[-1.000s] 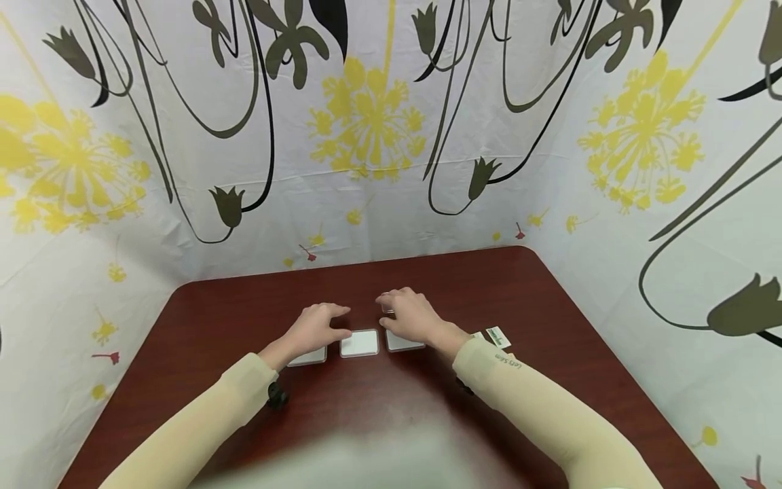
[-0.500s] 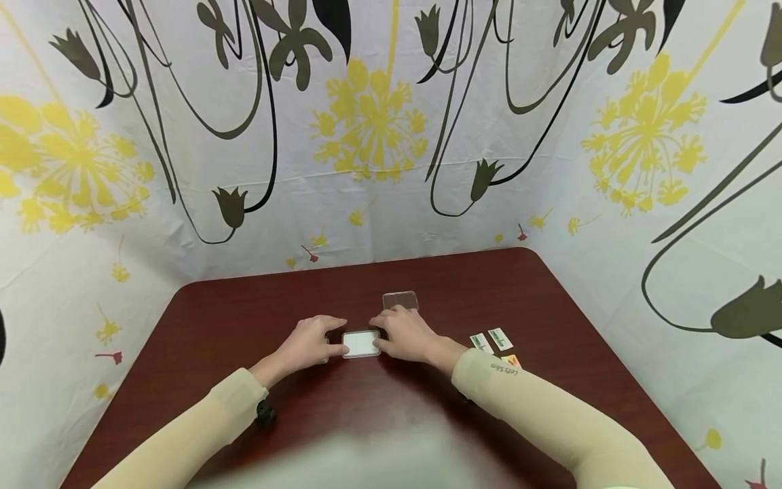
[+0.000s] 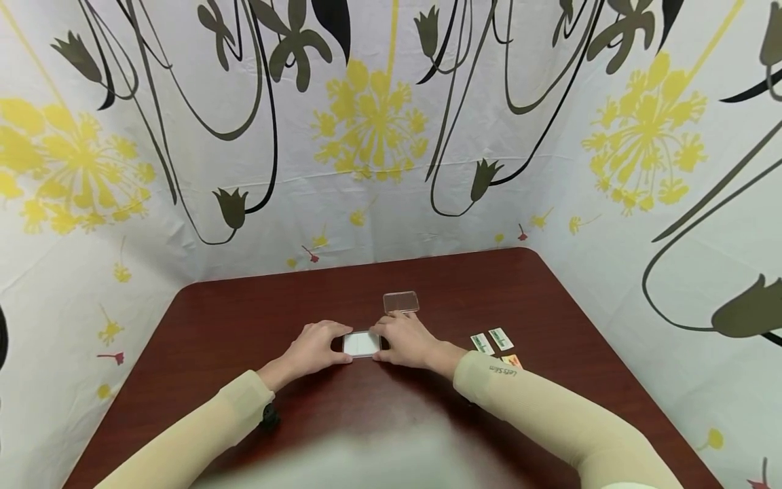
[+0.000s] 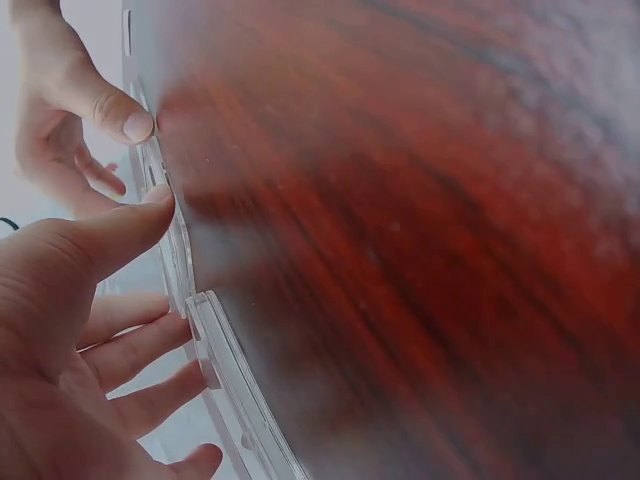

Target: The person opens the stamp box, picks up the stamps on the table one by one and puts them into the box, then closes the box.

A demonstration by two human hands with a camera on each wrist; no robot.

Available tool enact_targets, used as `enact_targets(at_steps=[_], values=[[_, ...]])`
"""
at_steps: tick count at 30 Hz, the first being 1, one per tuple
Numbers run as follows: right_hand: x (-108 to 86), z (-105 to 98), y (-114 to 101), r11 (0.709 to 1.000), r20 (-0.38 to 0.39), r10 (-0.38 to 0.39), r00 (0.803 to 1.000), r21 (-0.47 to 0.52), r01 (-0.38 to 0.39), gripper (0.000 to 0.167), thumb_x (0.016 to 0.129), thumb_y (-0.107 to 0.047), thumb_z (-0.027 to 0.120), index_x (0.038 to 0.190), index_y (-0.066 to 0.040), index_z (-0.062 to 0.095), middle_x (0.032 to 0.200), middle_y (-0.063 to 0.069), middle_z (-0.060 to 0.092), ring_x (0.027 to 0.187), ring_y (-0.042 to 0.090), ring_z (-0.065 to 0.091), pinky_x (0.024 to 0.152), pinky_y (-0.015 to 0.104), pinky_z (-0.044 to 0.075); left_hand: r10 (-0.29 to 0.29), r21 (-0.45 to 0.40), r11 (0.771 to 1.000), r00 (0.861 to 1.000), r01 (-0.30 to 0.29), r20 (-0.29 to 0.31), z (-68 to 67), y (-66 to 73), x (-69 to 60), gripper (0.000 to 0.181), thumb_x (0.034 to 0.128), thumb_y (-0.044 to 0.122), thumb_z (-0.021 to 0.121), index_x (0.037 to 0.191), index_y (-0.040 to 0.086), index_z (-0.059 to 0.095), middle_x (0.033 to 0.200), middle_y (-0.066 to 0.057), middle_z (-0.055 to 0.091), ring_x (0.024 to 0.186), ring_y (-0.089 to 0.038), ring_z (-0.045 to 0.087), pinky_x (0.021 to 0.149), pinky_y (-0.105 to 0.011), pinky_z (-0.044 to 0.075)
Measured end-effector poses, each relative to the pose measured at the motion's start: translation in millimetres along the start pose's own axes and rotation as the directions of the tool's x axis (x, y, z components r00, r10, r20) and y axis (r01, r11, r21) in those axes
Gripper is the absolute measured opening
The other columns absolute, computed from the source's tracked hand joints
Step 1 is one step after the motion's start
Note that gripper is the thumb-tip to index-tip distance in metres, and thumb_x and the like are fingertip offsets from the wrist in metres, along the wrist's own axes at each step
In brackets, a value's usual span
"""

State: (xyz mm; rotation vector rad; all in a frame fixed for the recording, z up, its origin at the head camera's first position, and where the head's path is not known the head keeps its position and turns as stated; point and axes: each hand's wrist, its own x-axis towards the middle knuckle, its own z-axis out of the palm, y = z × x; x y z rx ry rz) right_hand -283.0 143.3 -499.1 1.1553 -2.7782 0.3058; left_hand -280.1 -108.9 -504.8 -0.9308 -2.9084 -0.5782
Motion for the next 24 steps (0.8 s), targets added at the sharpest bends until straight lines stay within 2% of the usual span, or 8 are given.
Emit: enact_targets(at_steps=[6, 15, 19, 24], values=[[0.3, 2.0, 0.2, 1.000, 0.002, -0.004, 1.000, 0.006, 0.004, 0.048, 0.085, -0.045, 0.080, 0.124, -0.017, 0.071, 0.122, -0.003, 0.066, 0.121, 0.027, 0.054, 0.093, 0.055, 0.045, 0.023, 0.037, 0.999, 1.000, -0.023, 0.000, 1.9, 0.4, -1.1, 0.057, 0.0815, 0.040, 0.085, 0.128, 0.010, 0.070, 0.124, -0.003, 0.069, 0.119, -0.025, 0.060, 0.095, -0.057, 0.046], [1.3, 5.7, 0.4, 1.000, -0.037, -0.021, 0.999, -0.014, 0.021, 0.044, 0.084, -0.040, 0.083, 0.119, -0.017, 0.072, 0.118, -0.004, 0.066, 0.112, 0.022, 0.057, 0.088, 0.047, 0.049, 0.001, 0.026, 1.000, 1.000, -0.001, -0.001, 0.2, 8.3, -2.3, 0.049, 0.0836, 0.036, 0.084, 0.123, 0.010, 0.073, 0.124, -0.005, 0.069, 0.121, -0.027, 0.058, 0.099, -0.059, 0.042], [0.9, 5.6, -2.3, 1.000, -0.039, -0.022, 0.999, 0.002, 0.022, 0.040, 0.084, -0.036, 0.083, 0.117, -0.016, 0.073, 0.116, -0.003, 0.066, 0.110, 0.023, 0.056, 0.086, 0.047, 0.049, -0.003, 0.076, 0.997, 1.000, 0.003, 0.000, 1.1, 11.6, -2.9, 0.043, 0.0848, 0.036, 0.083, 0.119, 0.012, 0.075, 0.123, -0.004, 0.068, 0.121, -0.026, 0.057, 0.100, -0.057, 0.041], [1.3, 2.5, -6.8, 1.000, -0.034, -0.017, 0.999, 0.012, 0.018, 0.036, 0.084, -0.032, 0.084, 0.114, -0.016, 0.074, 0.114, -0.003, 0.066, 0.109, 0.023, 0.056, 0.088, 0.048, 0.049, 0.018, 0.128, 0.992, 1.000, -0.016, -0.016, 3.2, 12.9, -2.8, 0.037, 0.0849, 0.035, 0.083, 0.113, 0.011, 0.077, 0.118, -0.004, 0.069, 0.118, -0.026, 0.057, 0.099, -0.055, 0.042]])
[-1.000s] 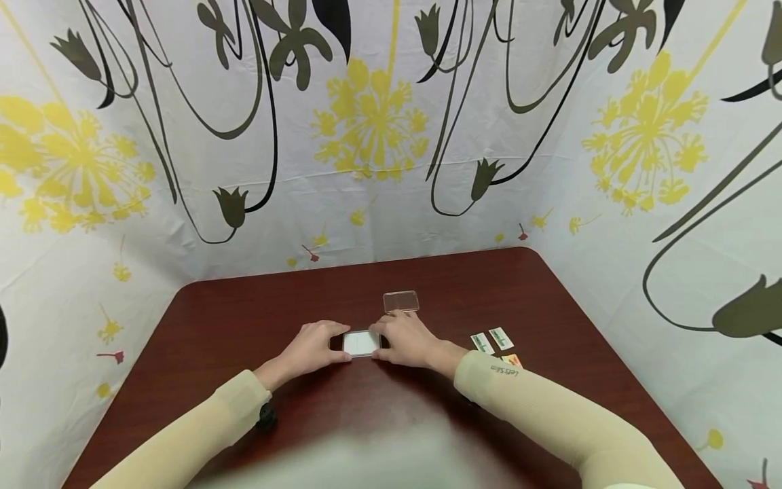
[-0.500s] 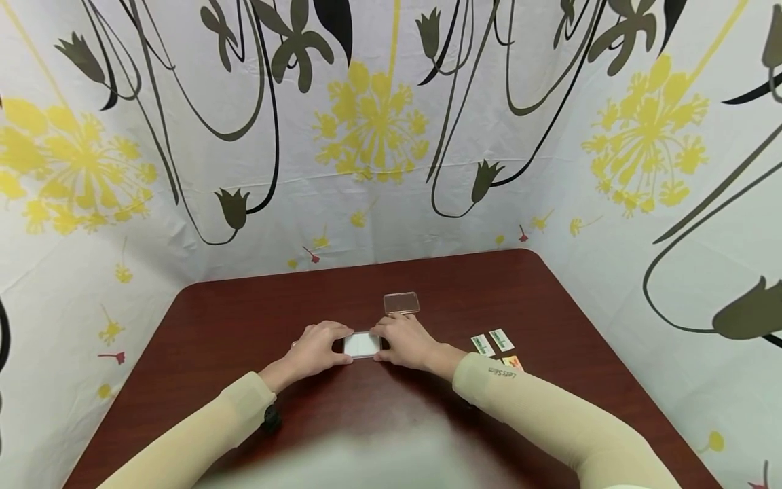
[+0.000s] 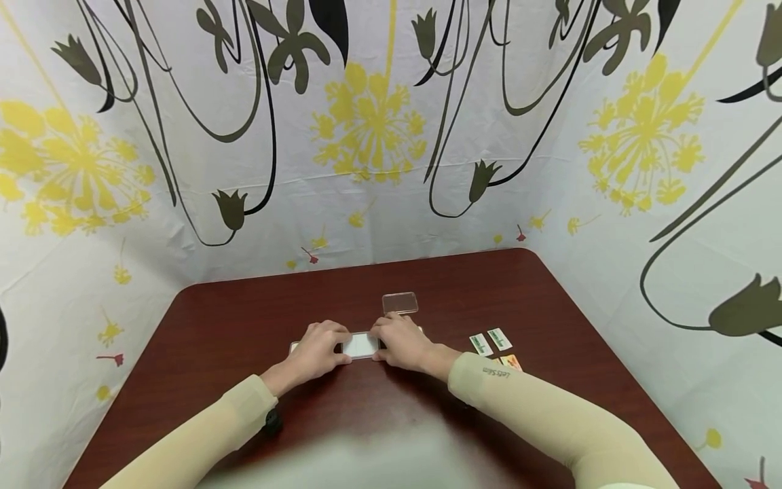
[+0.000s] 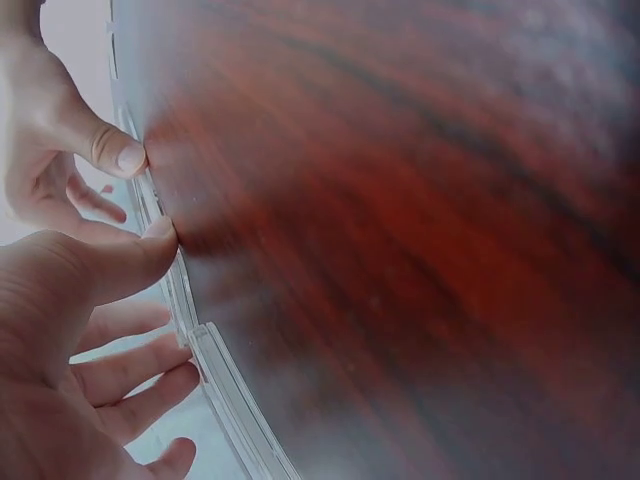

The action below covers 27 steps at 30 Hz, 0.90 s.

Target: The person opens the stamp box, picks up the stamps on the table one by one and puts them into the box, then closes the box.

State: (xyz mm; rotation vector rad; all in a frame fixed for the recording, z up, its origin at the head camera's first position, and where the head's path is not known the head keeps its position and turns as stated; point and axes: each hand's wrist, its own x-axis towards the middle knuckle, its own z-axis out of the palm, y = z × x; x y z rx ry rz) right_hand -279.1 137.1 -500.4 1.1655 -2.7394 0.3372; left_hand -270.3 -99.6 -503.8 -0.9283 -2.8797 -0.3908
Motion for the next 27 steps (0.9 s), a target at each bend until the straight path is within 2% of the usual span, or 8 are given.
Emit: enact_targets(at_steps=[4, 12, 22, 27], values=[[2.3, -0.3, -1.2, 1.000, 0.001, 0.006, 1.000, -0.027, -0.006, 0.035, 0.083, -0.032, 0.085, 0.112, -0.017, 0.074, 0.113, -0.004, 0.066, 0.107, 0.022, 0.056, 0.087, 0.045, 0.049, 0.013, 0.003, 1.000, 1.000, -0.013, 0.003, -0.7, 0.3, -0.4, 0.037, 0.0852, 0.032, 0.083, 0.113, 0.010, 0.076, 0.117, -0.006, 0.069, 0.117, -0.027, 0.057, 0.098, -0.054, 0.044], [3.7, 0.8, -3.3, 1.000, -0.005, 0.013, 1.000, -0.021, -0.014, 0.038, 0.080, -0.027, 0.087, 0.114, -0.015, 0.075, 0.113, -0.003, 0.067, 0.102, 0.020, 0.054, 0.082, 0.042, 0.049, 0.043, 0.012, 0.999, 0.999, -0.043, 0.020, -3.4, -0.2, 1.1, 0.049, 0.0844, 0.031, 0.084, 0.127, 0.011, 0.071, 0.117, -0.006, 0.070, 0.111, -0.027, 0.060, 0.095, -0.050, 0.047], [2.7, 4.9, -2.9, 0.999, -0.036, -0.004, 0.999, -0.042, 0.002, 0.040, 0.079, -0.025, 0.087, 0.115, -0.014, 0.075, 0.113, 0.000, 0.065, 0.103, 0.021, 0.054, 0.085, 0.042, 0.049, 0.023, -0.092, 0.995, 1.000, -0.023, -0.001, -3.6, -2.1, 2.1, 0.049, 0.0809, 0.029, 0.087, 0.124, 0.011, 0.071, 0.113, -0.003, 0.071, 0.103, -0.023, 0.061, 0.088, -0.041, 0.051], [1.0, 6.5, -2.8, 0.999, -0.037, 0.007, 0.999, -0.032, -0.008, 0.041, 0.080, -0.026, 0.087, 0.117, -0.014, 0.074, 0.115, 0.001, 0.064, 0.105, 0.022, 0.054, 0.084, 0.041, 0.050, 0.009, -0.104, 0.995, 1.000, -0.009, -0.007, -1.2, -3.7, 0.6, 0.050, 0.0818, 0.029, 0.086, 0.126, 0.011, 0.071, 0.115, -0.002, 0.071, 0.104, -0.022, 0.062, 0.088, -0.041, 0.051]])
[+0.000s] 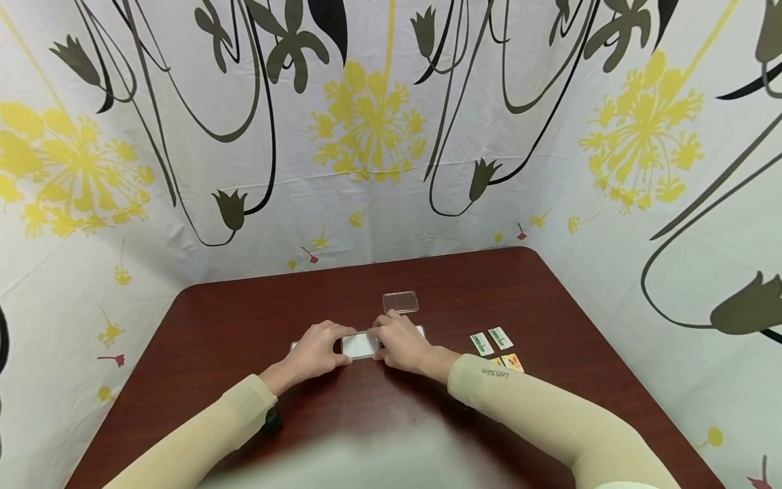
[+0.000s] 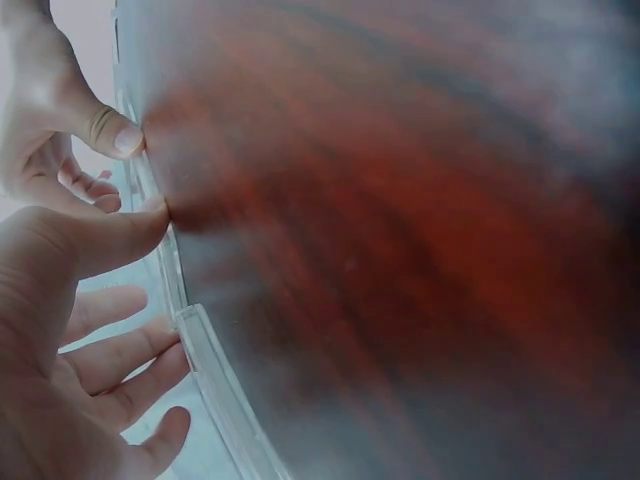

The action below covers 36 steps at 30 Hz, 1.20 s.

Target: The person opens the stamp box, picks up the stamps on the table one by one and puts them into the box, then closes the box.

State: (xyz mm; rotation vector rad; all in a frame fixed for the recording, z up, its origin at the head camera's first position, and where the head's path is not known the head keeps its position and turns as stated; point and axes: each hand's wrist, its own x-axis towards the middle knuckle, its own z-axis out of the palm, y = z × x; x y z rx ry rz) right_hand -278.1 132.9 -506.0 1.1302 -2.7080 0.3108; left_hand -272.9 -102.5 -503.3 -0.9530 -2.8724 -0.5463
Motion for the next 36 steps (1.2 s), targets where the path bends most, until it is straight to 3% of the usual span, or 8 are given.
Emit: enact_targets(at_steps=[5, 14, 24, 36], values=[[-0.4, 0.0, 0.8, 1.000, -0.004, 0.005, 1.000, 0.024, -0.005, 0.041, 0.081, -0.026, 0.086, 0.118, -0.015, 0.074, 0.116, 0.002, 0.065, 0.106, 0.023, 0.055, 0.080, 0.039, 0.052, 0.012, 0.024, 1.000, 1.000, -0.012, -0.013, 2.2, 0.5, -3.0, 0.051, 0.0847, 0.030, 0.084, 0.129, 0.011, 0.069, 0.118, -0.004, 0.070, 0.108, -0.022, 0.064, 0.093, -0.043, 0.050], [-0.5, 0.5, 3.1, 1.000, 0.029, -0.007, 1.000, 0.030, 0.006, 0.042, 0.083, -0.029, 0.084, 0.121, -0.014, 0.074, 0.118, 0.001, 0.065, 0.107, 0.021, 0.055, 0.088, 0.042, 0.049, 0.033, 0.047, 0.998, 0.999, -0.032, -0.023, 1.9, -0.9, -5.8, 0.056, 0.0843, 0.032, 0.084, 0.131, 0.007, 0.068, 0.123, -0.009, 0.069, 0.111, -0.025, 0.065, 0.094, -0.047, 0.050], [3.3, -1.8, 7.2, 0.999, 0.062, -0.012, 0.998, 0.035, 0.010, 0.042, 0.084, -0.032, 0.084, 0.121, -0.014, 0.074, 0.118, 0.002, 0.067, 0.107, 0.021, 0.055, 0.089, 0.043, 0.048, 0.001, -0.026, 1.000, 1.000, -0.001, -0.005, -1.7, -3.5, -2.4, 0.061, 0.0839, 0.032, 0.084, 0.135, 0.004, 0.065, 0.122, -0.010, 0.069, 0.107, -0.022, 0.067, 0.086, -0.038, 0.055], [5.8, -8.0, 6.9, 0.998, 0.115, -0.002, 0.993, 0.060, -0.005, 0.040, 0.088, -0.033, 0.080, 0.123, -0.015, 0.073, 0.121, 0.002, 0.066, 0.111, 0.022, 0.056, 0.090, 0.043, 0.051, -0.022, -0.071, 0.997, 1.000, 0.024, 0.022, -6.3, -2.8, -2.6, 0.059, 0.0863, 0.031, 0.082, 0.136, 0.005, 0.064, 0.124, -0.009, 0.069, 0.106, -0.020, 0.067, 0.085, -0.038, 0.055]])
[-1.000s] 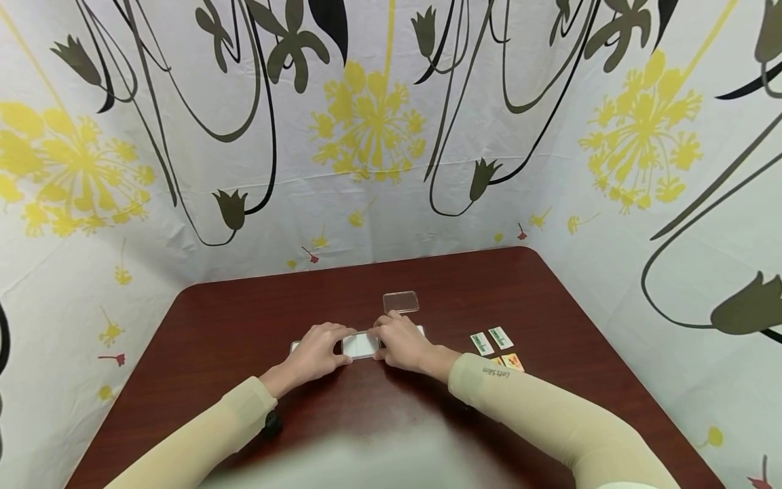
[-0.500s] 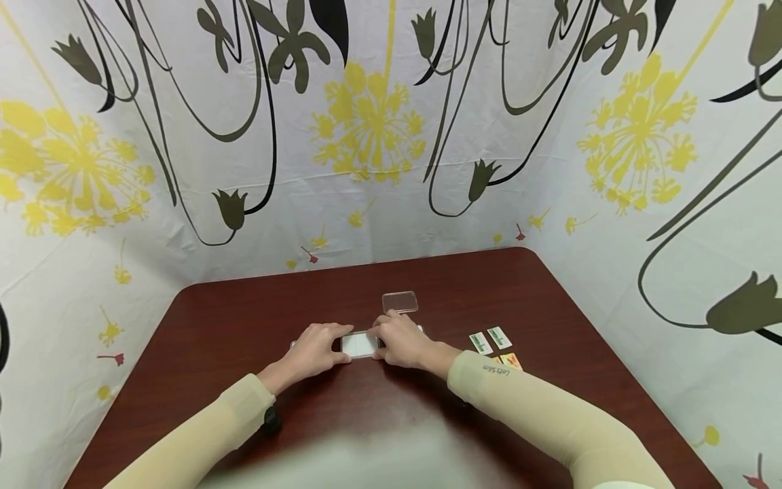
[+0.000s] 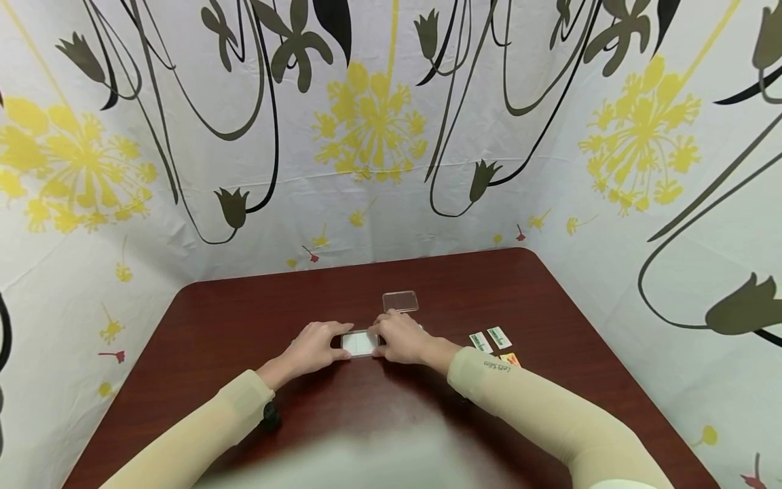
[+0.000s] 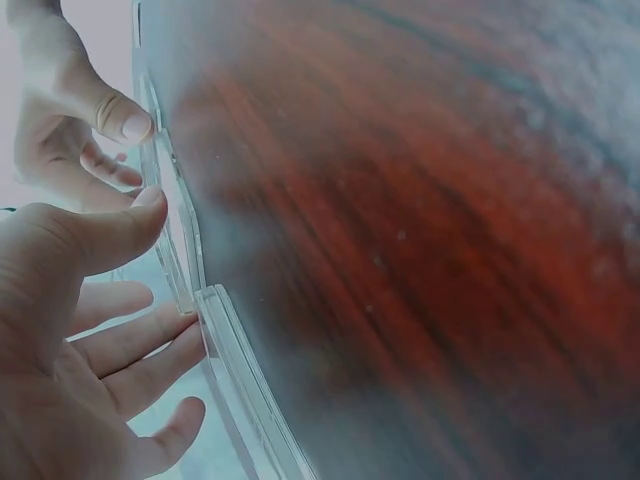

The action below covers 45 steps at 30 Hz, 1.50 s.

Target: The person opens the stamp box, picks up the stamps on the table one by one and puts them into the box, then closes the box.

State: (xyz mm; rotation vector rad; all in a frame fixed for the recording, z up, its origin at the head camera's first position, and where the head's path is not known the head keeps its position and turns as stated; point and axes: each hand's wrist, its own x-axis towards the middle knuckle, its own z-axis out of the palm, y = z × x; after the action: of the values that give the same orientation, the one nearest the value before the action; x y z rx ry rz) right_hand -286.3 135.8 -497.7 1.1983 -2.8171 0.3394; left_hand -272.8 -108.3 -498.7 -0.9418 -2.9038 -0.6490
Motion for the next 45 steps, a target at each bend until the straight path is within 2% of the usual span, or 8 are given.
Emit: enact_targets(at_steps=[4, 12, 21, 25, 32, 39, 45], values=[[1.3, -1.7, 0.2, 1.000, 0.014, -0.002, 1.000, 0.008, 0.001, 0.040, 0.088, -0.033, 0.080, 0.123, -0.015, 0.073, 0.121, 0.001, 0.066, 0.112, 0.022, 0.056, 0.090, 0.042, 0.051, -0.013, -0.012, 1.000, 1.000, 0.013, 0.008, -0.6, -0.8, 0.0, 0.059, 0.0872, 0.032, 0.081, 0.136, 0.005, 0.063, 0.125, -0.009, 0.068, 0.108, -0.021, 0.067, 0.086, -0.038, 0.055], [2.6, -4.4, 1.7, 1.000, -0.015, -0.021, 1.000, 0.022, 0.022, 0.040, 0.086, -0.032, 0.081, 0.121, -0.013, 0.074, 0.117, 0.001, 0.068, 0.106, 0.020, 0.057, 0.087, 0.038, 0.051, -0.035, -0.015, 0.999, 0.999, 0.035, 0.001, -0.9, -2.0, 0.2, 0.058, 0.0874, 0.033, 0.081, 0.135, 0.004, 0.064, 0.128, -0.009, 0.067, 0.112, -0.021, 0.065, 0.089, -0.039, 0.054], [7.7, -12.3, 1.4, 1.000, 0.002, -0.021, 1.000, 0.016, 0.021, 0.041, 0.088, -0.033, 0.079, 0.124, -0.014, 0.073, 0.120, 0.000, 0.068, 0.107, 0.019, 0.056, 0.086, 0.037, 0.050, -0.036, -0.031, 0.999, 0.999, 0.035, -0.015, -9.6, -1.5, -0.1, 0.054, 0.0886, 0.028, 0.080, 0.134, 0.003, 0.065, 0.129, -0.009, 0.067, 0.116, -0.020, 0.064, 0.093, -0.040, 0.052], [10.0, -15.7, 3.4, 1.000, -0.001, -0.013, 1.000, 0.011, 0.013, 0.043, 0.088, -0.034, 0.079, 0.126, -0.014, 0.073, 0.121, 0.000, 0.068, 0.109, 0.021, 0.056, 0.088, 0.038, 0.051, -0.034, -0.024, 0.999, 0.999, 0.033, -0.019, -13.2, -3.0, 2.9, 0.053, 0.0891, 0.029, 0.080, 0.134, 0.004, 0.065, 0.130, -0.008, 0.067, 0.116, -0.019, 0.064, 0.093, -0.039, 0.053], [17.3, -24.8, 7.2, 1.000, -0.021, 0.000, 1.000, -0.006, 0.000, 0.044, 0.090, -0.035, 0.078, 0.128, -0.013, 0.071, 0.125, 0.001, 0.066, 0.119, 0.024, 0.056, 0.098, 0.042, 0.047, -0.043, -0.036, 0.999, 0.998, 0.041, -0.034, -23.6, -5.2, 9.3, 0.052, 0.0891, 0.030, 0.080, 0.133, 0.005, 0.066, 0.131, -0.008, 0.066, 0.117, -0.020, 0.064, 0.094, -0.040, 0.052], [26.3, -33.1, 13.9, 1.000, -0.058, 0.019, 0.998, 0.014, -0.018, 0.044, 0.090, -0.034, 0.078, 0.128, -0.012, 0.071, 0.128, 0.001, 0.065, 0.113, 0.022, 0.055, 0.086, 0.041, 0.051, -0.038, -0.054, 0.998, 0.998, 0.035, -0.058, -33.0, -9.7, 18.9, 0.053, 0.0899, 0.030, 0.079, 0.135, 0.005, 0.064, 0.132, -0.009, 0.065, 0.118, -0.022, 0.063, 0.094, -0.042, 0.052], [34.5, -36.4, 21.1, 0.999, -0.072, 0.013, 0.997, 0.031, -0.011, 0.044, 0.090, -0.033, 0.078, 0.127, -0.011, 0.071, 0.128, 0.001, 0.066, 0.112, 0.022, 0.056, 0.090, 0.039, 0.049, -0.051, -0.057, 0.997, 0.996, 0.046, -0.072, -37.1, -13.9, 27.7, 0.055, 0.0888, 0.031, 0.080, 0.135, 0.003, 0.065, 0.132, -0.010, 0.065, 0.120, -0.024, 0.062, 0.096, -0.043, 0.051]])
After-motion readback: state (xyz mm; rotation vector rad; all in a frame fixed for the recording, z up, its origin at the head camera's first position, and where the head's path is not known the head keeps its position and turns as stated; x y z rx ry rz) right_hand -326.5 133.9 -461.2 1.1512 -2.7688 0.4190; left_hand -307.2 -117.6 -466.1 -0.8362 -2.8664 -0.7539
